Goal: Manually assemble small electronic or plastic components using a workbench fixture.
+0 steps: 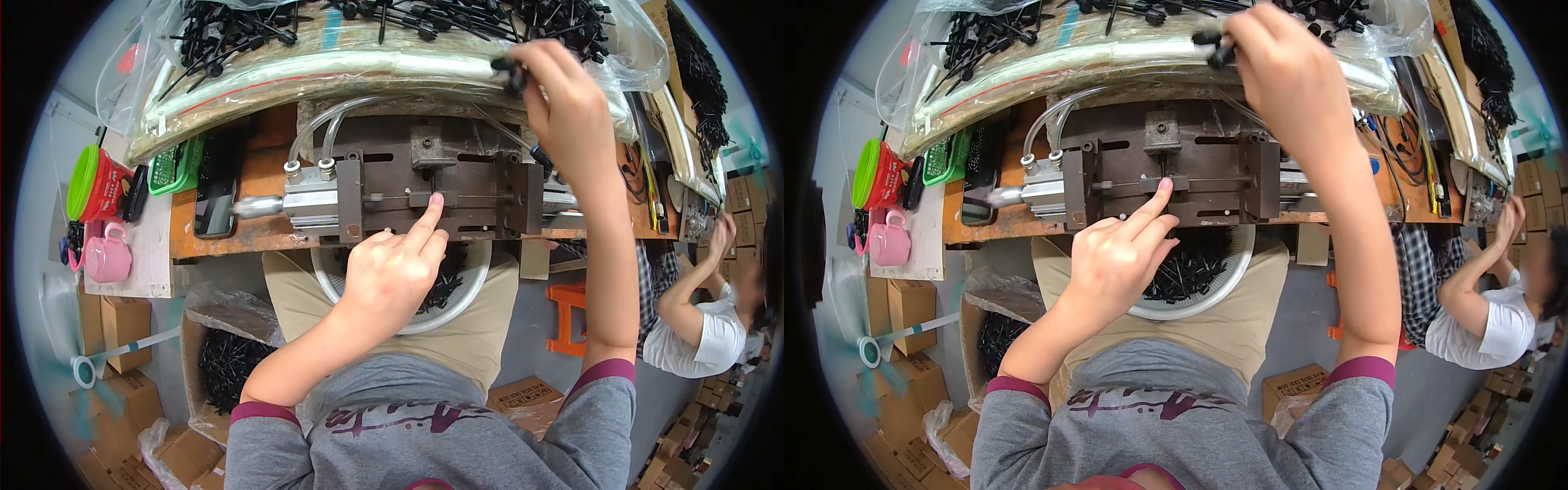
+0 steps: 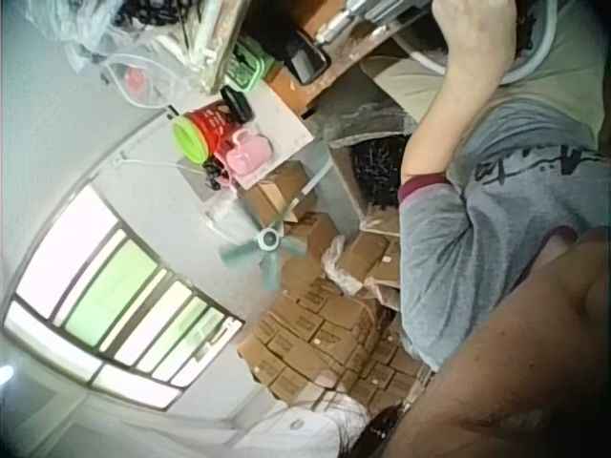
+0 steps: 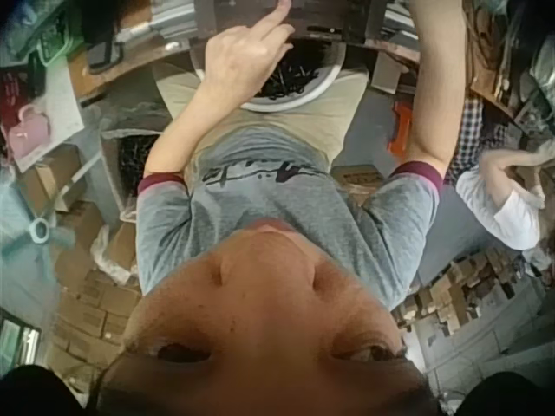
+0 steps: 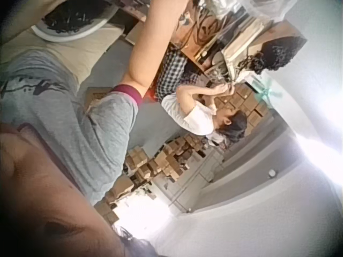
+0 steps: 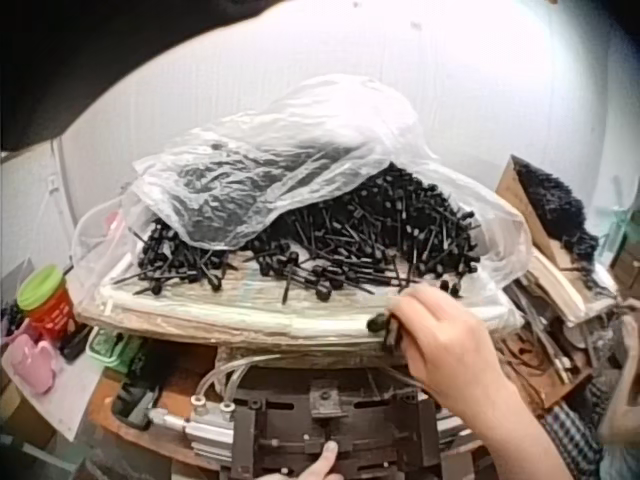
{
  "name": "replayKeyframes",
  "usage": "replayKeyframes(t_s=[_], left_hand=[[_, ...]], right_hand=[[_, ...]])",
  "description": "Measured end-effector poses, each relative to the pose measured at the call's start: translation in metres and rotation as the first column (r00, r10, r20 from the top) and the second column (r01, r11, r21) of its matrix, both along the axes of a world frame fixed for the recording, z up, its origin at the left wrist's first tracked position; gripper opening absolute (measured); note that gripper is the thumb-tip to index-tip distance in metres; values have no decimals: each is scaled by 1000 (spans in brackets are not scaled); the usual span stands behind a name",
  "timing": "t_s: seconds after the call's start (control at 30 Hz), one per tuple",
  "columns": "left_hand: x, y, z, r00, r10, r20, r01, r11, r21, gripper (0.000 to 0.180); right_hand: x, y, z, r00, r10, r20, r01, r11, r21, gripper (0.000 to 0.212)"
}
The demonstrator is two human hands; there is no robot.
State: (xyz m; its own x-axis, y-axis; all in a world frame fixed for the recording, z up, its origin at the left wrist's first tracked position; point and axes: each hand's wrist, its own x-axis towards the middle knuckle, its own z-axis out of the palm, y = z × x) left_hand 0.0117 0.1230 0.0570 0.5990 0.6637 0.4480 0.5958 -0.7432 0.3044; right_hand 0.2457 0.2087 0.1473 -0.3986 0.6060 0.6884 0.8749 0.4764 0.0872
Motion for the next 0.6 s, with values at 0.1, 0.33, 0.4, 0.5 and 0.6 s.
replayKeyframes(t_s=[0.1,0.33,0.4,0.5,0.6], left_hand=[[-1,1,14,965,-21,262,86,968,-237,34],[-9,8,38,755,-18,656,361,846,-392,35],[-11,-1,41,794,15,608,282,877,-389,31],[-13,-10,36,851,-4,525,184,939,-291,30],[-10,-14,16,937,-33,347,100,980,-175,27]], right_hand=[[-8,-29,-24,987,154,50,-159,982,107,31],[-36,-76,-51,952,273,137,-280,959,36,37],[-35,-72,-49,950,284,133,-291,956,41,38],[-24,-64,-46,959,284,-23,-283,958,41,38],[-21,-62,-50,925,274,-262,-271,961,49,45]])
